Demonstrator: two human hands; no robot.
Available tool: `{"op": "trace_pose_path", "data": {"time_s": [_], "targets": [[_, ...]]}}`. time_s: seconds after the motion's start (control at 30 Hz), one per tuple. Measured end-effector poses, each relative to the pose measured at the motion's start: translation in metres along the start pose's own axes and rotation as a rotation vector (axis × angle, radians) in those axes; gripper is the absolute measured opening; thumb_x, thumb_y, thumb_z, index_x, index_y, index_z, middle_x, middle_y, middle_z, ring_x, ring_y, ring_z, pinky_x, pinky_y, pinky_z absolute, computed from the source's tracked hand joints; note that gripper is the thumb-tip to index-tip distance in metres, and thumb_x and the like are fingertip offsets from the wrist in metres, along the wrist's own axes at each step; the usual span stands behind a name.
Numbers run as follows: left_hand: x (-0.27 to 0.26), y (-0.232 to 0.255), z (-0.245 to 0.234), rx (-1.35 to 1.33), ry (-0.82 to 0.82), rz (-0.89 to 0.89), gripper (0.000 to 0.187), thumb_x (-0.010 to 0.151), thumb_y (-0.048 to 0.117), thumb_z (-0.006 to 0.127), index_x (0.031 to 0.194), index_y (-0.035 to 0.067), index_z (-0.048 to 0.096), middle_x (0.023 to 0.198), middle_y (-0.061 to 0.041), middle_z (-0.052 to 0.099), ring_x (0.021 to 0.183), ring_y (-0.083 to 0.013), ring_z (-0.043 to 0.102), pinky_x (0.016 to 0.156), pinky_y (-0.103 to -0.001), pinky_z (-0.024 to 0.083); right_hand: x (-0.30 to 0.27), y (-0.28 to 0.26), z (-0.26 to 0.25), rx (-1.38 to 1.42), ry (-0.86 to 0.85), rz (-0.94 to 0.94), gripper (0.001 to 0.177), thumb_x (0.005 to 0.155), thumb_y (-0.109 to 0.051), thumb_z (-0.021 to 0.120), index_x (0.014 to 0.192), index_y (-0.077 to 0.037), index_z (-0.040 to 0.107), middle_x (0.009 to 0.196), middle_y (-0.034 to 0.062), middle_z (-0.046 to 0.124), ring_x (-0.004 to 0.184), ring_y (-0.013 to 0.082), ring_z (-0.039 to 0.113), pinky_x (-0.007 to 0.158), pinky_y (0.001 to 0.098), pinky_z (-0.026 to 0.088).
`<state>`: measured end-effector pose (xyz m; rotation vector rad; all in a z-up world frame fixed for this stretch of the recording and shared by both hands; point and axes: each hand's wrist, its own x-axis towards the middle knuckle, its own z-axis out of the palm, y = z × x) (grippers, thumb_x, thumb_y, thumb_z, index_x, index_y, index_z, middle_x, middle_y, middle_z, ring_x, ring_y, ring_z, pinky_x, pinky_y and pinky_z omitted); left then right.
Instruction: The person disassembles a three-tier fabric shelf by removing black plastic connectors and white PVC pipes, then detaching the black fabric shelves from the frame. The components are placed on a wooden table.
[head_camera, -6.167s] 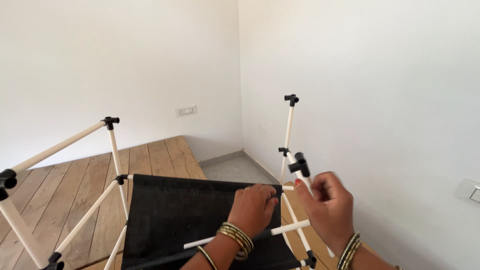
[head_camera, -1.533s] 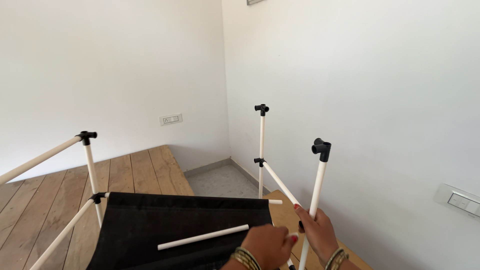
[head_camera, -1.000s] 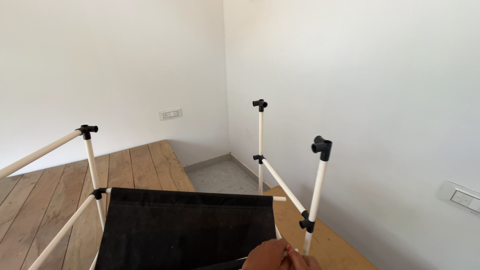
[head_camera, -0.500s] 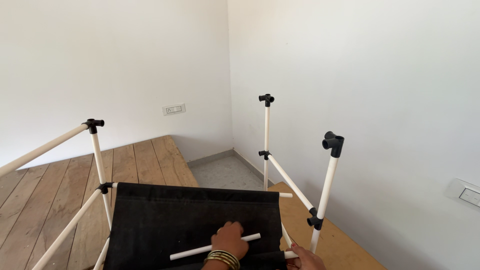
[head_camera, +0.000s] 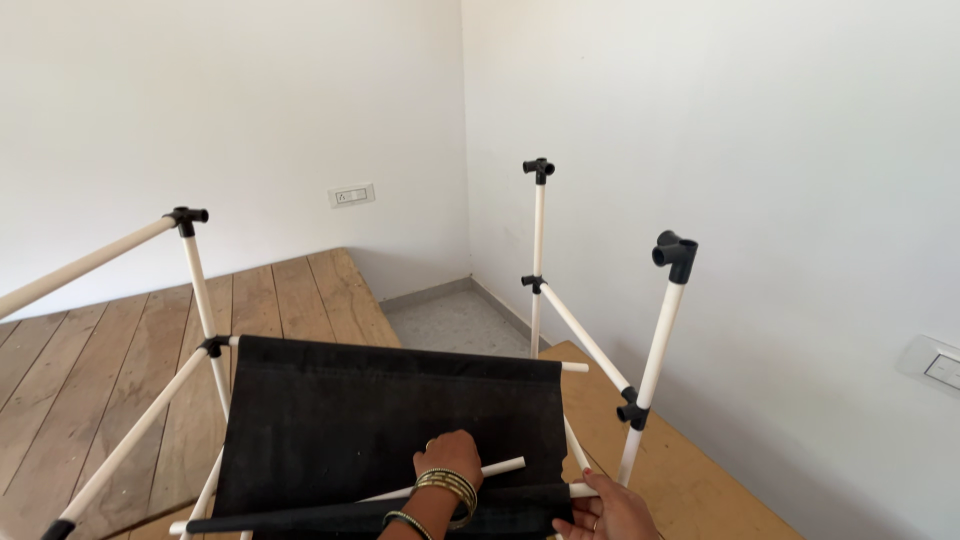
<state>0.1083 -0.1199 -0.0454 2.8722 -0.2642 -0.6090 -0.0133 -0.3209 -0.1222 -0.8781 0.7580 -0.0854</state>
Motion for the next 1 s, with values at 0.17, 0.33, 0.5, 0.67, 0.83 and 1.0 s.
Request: {"op": "trace_pose_path", "data": {"time_s": [0.17, 0.33, 0.5, 0.67, 0.83, 1.0], "targets": [[-0.026, -0.001, -0.003, -0.014, 0.148, 0.108, 0.014, 0.1, 0.018, 0.063, 0.113, 0.017, 0.068, 0.108, -0.005, 0.07, 0.112, -0.0242, 0.065, 0.104, -0.047, 0.045, -0.002, 0.0, -0.005, -0.029, -0.115, -0.012, 0.036, 0.103, -0.027, 0.046, 0.117, 0.005, 0.055, 0.104, 0.0253, 0.062, 0.089, 0.0312, 0.064, 0.076, 0.0483, 0.06], [-0.073, 0.004, -0.011, -0.012, 0.472, 0.41, 0.017, 0.094, 0.01, 0.063, 0.11, 0.015, 0.061, 0.106, -0.008, 0.063, 0.108, -0.0286, 0.063, 0.105, -0.051, 0.037, -0.017, 0.0, 0.001, -0.043, -0.105, -0.051, 0.032, 0.103, -0.025, 0.046, 0.118, 0.002, 0.055, 0.104, 0.0253, 0.063, 0.091, 0.0314, 0.065, 0.078, 0.0465, 0.06], [-0.123, 0.016, -0.011, 0.058, 0.583, 0.559, 0.024, 0.089, 0.002, 0.06, 0.111, 0.011, 0.06, 0.102, -0.011, 0.061, 0.103, -0.0304, 0.064, 0.106, -0.051, 0.035, -0.022, -0.003, 0.005, -0.032, -0.119, -0.053, 0.032, 0.103, -0.023, 0.045, 0.12, 0.002, 0.054, 0.103, 0.0253, 0.062, 0.09, 0.0307, 0.063, 0.078, 0.0462, 0.059], [-0.146, 0.012, 0.025, 0.005, 0.618, 0.604, 0.023, 0.088, 0.0, 0.058, 0.109, 0.008, 0.06, 0.096, -0.011, 0.057, 0.096, -0.0307, 0.063, 0.101, -0.051, 0.035, -0.016, -0.002, 0.002, -0.005, -0.132, -0.056, 0.033, 0.103, -0.026, 0.05, 0.115, 0.005, 0.052, 0.101, 0.0228, 0.061, 0.091, 0.029, 0.061, 0.082, 0.0481, 0.06], [-0.124, -0.007, 0.098, -0.007, 0.581, 0.544, 0.01, 0.09, 0.01, 0.061, 0.1, 0.011, 0.064, 0.092, -0.007, 0.054, 0.088, -0.0257, 0.064, 0.099, -0.052, 0.036, -0.017, 0.002, -0.003, -0.038, -0.16, -0.088, 0.031, 0.102, -0.028, 0.052, 0.113, 0.002, 0.054, 0.103, 0.0208, 0.063, 0.092, 0.0281, 0.063, 0.08, 0.0443, 0.055], [-0.096, -0.027, 0.18, -0.033, 0.619, 0.388, 0.02, 0.101, 0.027, 0.061, 0.085, 0.017, 0.067, 0.076, -0.001, 0.054, 0.077, -0.0168, 0.065, 0.099, -0.05, 0.042, -0.023, 0.005, -0.003, 0.01, -0.183, -0.05, 0.03, 0.102, -0.026, 0.05, 0.109, 0.003, 0.052, 0.105, 0.0227, 0.063, 0.095, 0.0314, 0.065, 0.084, 0.0462, 0.059]]}}
